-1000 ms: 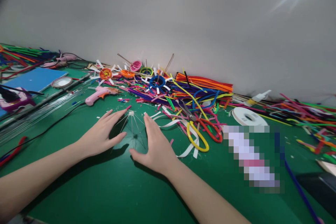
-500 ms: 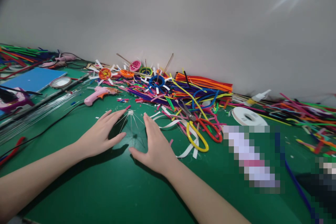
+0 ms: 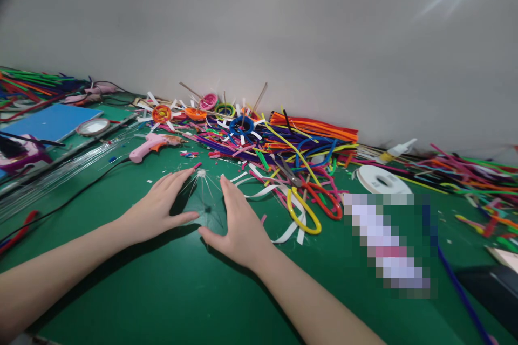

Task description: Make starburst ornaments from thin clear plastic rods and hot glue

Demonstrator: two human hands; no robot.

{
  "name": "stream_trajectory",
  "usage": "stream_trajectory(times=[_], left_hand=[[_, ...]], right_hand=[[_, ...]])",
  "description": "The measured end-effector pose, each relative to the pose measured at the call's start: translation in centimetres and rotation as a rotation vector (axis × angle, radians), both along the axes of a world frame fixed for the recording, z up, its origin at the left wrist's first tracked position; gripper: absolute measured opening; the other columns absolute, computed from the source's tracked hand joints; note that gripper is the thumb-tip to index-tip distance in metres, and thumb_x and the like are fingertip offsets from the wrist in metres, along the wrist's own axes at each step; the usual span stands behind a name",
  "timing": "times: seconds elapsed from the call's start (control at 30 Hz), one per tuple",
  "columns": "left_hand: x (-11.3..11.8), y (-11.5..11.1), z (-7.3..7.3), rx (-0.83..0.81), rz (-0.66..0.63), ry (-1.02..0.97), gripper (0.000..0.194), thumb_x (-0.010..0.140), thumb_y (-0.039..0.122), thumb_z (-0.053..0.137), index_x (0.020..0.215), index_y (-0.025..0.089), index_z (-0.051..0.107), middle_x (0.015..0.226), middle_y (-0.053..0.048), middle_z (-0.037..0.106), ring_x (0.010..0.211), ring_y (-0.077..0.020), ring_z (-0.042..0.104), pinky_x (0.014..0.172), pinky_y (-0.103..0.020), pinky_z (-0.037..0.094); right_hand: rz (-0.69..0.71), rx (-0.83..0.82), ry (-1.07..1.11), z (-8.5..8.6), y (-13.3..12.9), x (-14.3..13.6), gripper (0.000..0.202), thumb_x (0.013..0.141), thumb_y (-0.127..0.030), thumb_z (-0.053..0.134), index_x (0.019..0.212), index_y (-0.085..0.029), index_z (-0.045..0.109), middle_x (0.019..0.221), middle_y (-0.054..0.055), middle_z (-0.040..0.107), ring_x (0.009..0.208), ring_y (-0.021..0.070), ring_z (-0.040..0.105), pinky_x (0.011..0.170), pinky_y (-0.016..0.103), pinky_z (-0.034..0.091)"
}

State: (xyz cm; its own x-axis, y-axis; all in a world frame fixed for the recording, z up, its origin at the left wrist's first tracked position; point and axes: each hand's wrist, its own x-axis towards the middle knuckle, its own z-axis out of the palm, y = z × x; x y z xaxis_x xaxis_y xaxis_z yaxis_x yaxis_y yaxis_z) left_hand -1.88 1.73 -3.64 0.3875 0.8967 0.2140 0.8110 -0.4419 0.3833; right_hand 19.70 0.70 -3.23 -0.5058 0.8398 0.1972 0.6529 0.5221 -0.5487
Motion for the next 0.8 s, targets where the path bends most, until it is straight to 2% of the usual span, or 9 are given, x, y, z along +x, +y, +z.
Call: stream_trajectory(times=[0.17, 0.4, 0.8], left_hand=[[-0.05, -0.07, 0.18, -0.024, -0.008, -0.009, 0.083, 0.082, 0.064, 0.044, 0.144, 0.016, 0.017, 0.148, -0.015, 0.032, 0.135, -0.0281, 0.031, 0.112, -0.050, 0.025], [-0.29, -0.05, 0.21, -0.056, -0.009, -0.043, 0.068, 0.092, 0.056, 0.027, 0.143, 0.012, 0.021, 0.148, -0.015, 0.034, 0.136, -0.0258, 0.030, 0.113, -0.048, 0.023], [-0.26, 0.15, 0.11, -0.101, 0.012, -0.092, 0.070, 0.089, 0.059, 0.034, 0.141, 0.015, 0.025, 0.147, -0.013, 0.034, 0.136, -0.0262, 0.030, 0.113, -0.048, 0.026]], right_hand=[[-0.006, -0.001, -0.002, -0.03, 0.03, 0.10, 0.086, 0.080, -0.041, 0.059, 0.147, -0.021, 0.010, 0.152, 0.013, 0.025, 0.139, 0.0275, 0.026, 0.110, 0.051, 0.031], [-0.008, 0.005, -0.003, -0.18, 0.06, 0.14, 0.086, 0.080, -0.042, 0.059, 0.147, -0.019, 0.011, 0.152, 0.014, 0.025, 0.139, 0.0270, 0.025, 0.110, 0.050, 0.031], [-0.014, -0.018, -0.006, -0.15, 0.05, 0.07, 0.087, 0.079, -0.043, 0.059, 0.147, -0.019, 0.010, 0.153, 0.013, 0.023, 0.140, 0.0263, 0.024, 0.111, 0.049, 0.030]])
